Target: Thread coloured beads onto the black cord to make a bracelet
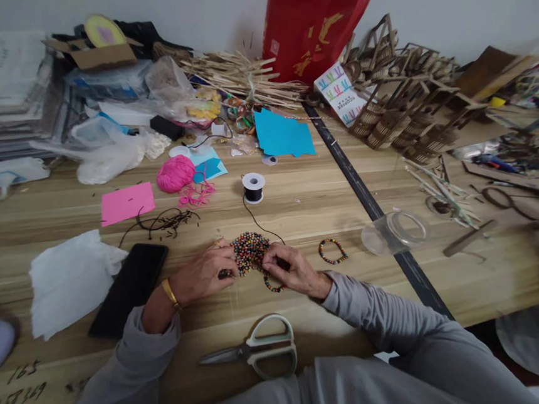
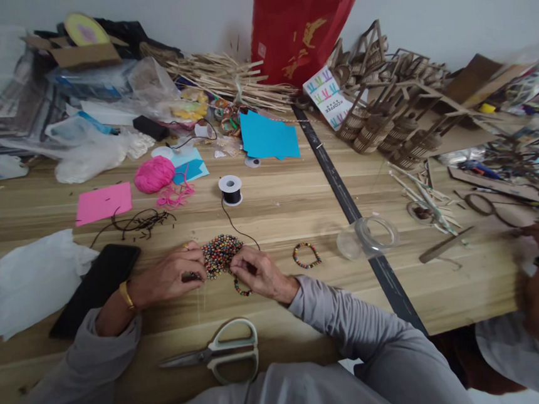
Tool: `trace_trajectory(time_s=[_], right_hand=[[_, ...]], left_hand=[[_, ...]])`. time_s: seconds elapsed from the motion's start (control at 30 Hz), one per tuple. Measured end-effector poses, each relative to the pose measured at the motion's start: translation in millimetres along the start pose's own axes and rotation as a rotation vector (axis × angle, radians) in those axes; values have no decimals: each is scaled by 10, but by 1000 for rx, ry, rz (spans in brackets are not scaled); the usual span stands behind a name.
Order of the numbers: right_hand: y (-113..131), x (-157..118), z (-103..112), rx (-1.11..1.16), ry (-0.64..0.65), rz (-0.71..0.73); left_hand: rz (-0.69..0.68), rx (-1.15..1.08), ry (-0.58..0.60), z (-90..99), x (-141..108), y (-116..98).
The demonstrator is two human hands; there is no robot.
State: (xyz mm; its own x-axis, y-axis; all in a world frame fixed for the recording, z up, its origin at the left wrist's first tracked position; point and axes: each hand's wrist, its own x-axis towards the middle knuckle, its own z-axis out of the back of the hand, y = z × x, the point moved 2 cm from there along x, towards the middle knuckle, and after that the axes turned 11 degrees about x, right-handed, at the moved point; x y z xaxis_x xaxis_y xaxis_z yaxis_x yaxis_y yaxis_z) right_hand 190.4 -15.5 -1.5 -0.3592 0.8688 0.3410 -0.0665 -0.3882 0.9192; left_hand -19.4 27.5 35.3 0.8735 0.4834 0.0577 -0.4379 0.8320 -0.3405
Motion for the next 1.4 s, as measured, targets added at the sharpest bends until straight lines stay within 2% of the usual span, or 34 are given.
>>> trace_trajectory(time_s=[0.13, 0.67, 0.93, 1.4], right_hand=[[19, 3, 0, 6, -3, 5], [32, 12, -6, 1, 0, -8], [37, 13, -6, -3, 7, 3], [20, 1, -4, -4, 7, -3]], left_hand=[[-12, 31, 38, -29, 6, -7], [-30, 63, 22, -57, 54, -50], [-10, 80, -58, -164, 105, -91], [15, 84, -93, -166, 92, -82]])
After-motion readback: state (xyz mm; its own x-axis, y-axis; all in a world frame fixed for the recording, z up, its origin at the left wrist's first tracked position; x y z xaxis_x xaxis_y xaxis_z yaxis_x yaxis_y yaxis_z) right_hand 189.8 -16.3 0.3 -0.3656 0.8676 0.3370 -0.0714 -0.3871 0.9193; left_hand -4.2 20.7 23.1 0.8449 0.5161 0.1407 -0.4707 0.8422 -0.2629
